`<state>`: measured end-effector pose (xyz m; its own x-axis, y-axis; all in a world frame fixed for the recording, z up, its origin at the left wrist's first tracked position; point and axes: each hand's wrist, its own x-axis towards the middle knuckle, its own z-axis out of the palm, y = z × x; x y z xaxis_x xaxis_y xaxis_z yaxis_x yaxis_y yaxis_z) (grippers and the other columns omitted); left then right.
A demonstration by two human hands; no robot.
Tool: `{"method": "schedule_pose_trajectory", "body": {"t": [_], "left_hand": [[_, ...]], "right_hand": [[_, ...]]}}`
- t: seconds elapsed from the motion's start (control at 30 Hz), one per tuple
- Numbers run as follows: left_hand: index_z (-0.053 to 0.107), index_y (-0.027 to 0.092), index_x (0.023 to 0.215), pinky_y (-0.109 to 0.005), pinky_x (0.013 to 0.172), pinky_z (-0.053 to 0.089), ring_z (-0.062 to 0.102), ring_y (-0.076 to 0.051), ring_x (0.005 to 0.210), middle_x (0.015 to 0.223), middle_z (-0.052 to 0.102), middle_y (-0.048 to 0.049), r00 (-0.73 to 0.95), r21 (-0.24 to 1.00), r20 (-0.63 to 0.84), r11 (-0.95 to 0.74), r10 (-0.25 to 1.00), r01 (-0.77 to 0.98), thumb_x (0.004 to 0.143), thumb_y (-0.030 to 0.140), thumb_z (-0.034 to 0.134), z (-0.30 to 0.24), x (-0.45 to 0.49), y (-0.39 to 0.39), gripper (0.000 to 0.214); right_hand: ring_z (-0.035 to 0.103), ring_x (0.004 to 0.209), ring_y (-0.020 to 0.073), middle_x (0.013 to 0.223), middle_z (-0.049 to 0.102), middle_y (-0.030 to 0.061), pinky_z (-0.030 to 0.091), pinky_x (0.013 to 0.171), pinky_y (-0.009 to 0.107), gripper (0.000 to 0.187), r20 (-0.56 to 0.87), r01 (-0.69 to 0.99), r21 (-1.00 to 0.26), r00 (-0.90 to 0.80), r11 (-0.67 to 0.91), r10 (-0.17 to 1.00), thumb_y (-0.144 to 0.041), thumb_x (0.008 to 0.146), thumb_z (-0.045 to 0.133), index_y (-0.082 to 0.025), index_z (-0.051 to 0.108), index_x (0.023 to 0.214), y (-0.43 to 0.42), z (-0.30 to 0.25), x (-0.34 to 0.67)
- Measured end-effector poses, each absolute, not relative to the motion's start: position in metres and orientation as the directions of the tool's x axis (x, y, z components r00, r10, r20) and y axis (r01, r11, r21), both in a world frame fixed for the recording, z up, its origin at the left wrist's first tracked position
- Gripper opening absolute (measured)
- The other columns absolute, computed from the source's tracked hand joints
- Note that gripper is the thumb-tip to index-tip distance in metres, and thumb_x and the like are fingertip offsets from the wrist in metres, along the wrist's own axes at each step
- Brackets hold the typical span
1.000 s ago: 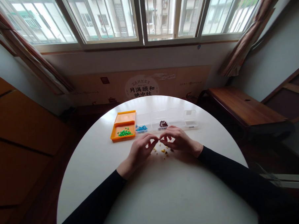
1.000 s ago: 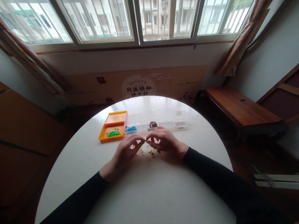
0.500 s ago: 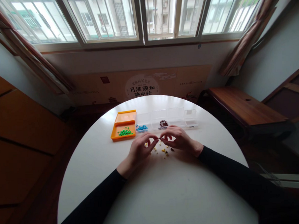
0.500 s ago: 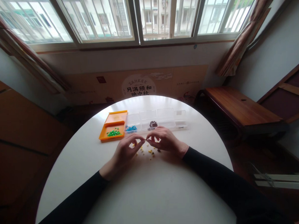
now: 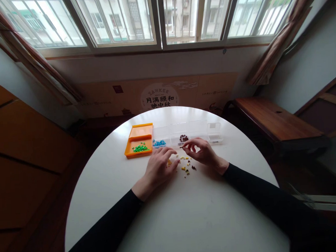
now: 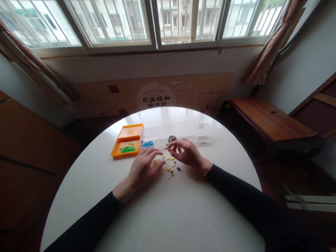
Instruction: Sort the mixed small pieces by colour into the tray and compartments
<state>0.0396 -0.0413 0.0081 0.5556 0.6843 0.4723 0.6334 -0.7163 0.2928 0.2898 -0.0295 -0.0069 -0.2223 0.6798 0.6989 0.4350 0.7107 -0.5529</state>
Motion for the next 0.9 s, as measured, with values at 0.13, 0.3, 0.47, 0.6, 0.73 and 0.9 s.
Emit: {"method": "schedule_pose_trajectory", "body": {"t": [0.13, 0.3, 0.47, 0.6, 0.73, 0.9], "left_hand": [[0.071, 0.025, 0.115, -0.047, 0.101, 0.050, 0.068, -0.030, 0.111, 0.119, 0.077, -0.0063, 0.560, 0.305, 0.464, -0.717, 0.687, 0.627, 0.102, 0.034, 0.072, 0.0088, 0.0391, -0.0413, 0.016], [0.072, 0.024, 0.113, -0.046, 0.101, 0.050, 0.068, -0.030, 0.111, 0.116, 0.077, -0.0068, 0.562, 0.318, 0.455, -0.716, 0.691, 0.622, 0.102, 0.033, 0.071, 0.0086, 0.0392, -0.0406, 0.014], [0.072, 0.023, 0.112, -0.047, 0.101, 0.049, 0.067, -0.030, 0.110, 0.116, 0.077, -0.0071, 0.564, 0.326, 0.452, -0.716, 0.691, 0.617, 0.103, 0.034, 0.071, 0.0082, 0.0393, -0.0401, 0.014], [0.072, 0.024, 0.112, -0.047, 0.102, 0.049, 0.068, -0.030, 0.111, 0.117, 0.077, -0.0069, 0.564, 0.332, 0.449, -0.715, 0.693, 0.615, 0.102, 0.033, 0.072, 0.0089, 0.0394, -0.0402, 0.014], [0.072, 0.024, 0.112, -0.047, 0.102, 0.050, 0.068, -0.030, 0.111, 0.116, 0.077, -0.0068, 0.566, 0.330, 0.446, -0.716, 0.693, 0.615, 0.102, 0.034, 0.072, 0.0080, 0.0392, -0.0399, 0.014], [0.072, 0.023, 0.113, -0.047, 0.101, 0.050, 0.067, -0.030, 0.112, 0.117, 0.077, -0.0068, 0.572, 0.329, 0.441, -0.717, 0.692, 0.614, 0.103, 0.034, 0.071, 0.0068, 0.0387, -0.0396, 0.015]], "right_hand": [[0.068, 0.067, 0.0149, 0.086, 0.080, 0.0009, 0.059, 0.070, 0.031, 0.010, 0.698, 0.431, -0.562, -0.212, 0.706, 0.685, -0.018, 0.097, 0.077, -0.025, 0.079, 0.105, -0.0297, -0.0061, 0.2898], [0.069, 0.068, 0.0155, 0.086, 0.080, 0.0011, 0.059, 0.070, 0.032, 0.010, 0.694, 0.438, -0.562, -0.213, 0.702, 0.688, -0.019, 0.098, 0.077, -0.025, 0.079, 0.106, -0.0295, -0.0061, 0.2894], [0.071, 0.071, 0.0163, 0.085, 0.080, 0.0008, 0.060, 0.071, 0.033, 0.011, 0.691, 0.440, -0.560, -0.219, 0.702, 0.688, -0.019, 0.098, 0.076, -0.025, 0.080, 0.106, -0.0294, -0.0070, 0.2900], [0.071, 0.071, 0.0165, 0.087, 0.081, 0.0015, 0.061, 0.071, 0.033, 0.010, 0.701, 0.436, -0.549, -0.224, 0.713, 0.677, -0.019, 0.098, 0.076, -0.025, 0.080, 0.105, -0.0298, -0.0063, 0.2902], [0.071, 0.071, 0.0167, 0.091, 0.083, 0.0028, 0.061, 0.070, 0.033, 0.008, 0.706, 0.428, -0.545, -0.229, 0.720, 0.670, -0.020, 0.099, 0.075, -0.025, 0.079, 0.105, -0.0295, -0.0063, 0.2902], [0.070, 0.069, 0.0162, 0.090, 0.082, 0.0018, 0.060, 0.073, 0.034, 0.007, 0.704, 0.434, -0.541, -0.234, 0.720, 0.670, -0.021, 0.100, 0.076, -0.025, 0.078, 0.105, -0.0297, -0.0064, 0.2904]]}}
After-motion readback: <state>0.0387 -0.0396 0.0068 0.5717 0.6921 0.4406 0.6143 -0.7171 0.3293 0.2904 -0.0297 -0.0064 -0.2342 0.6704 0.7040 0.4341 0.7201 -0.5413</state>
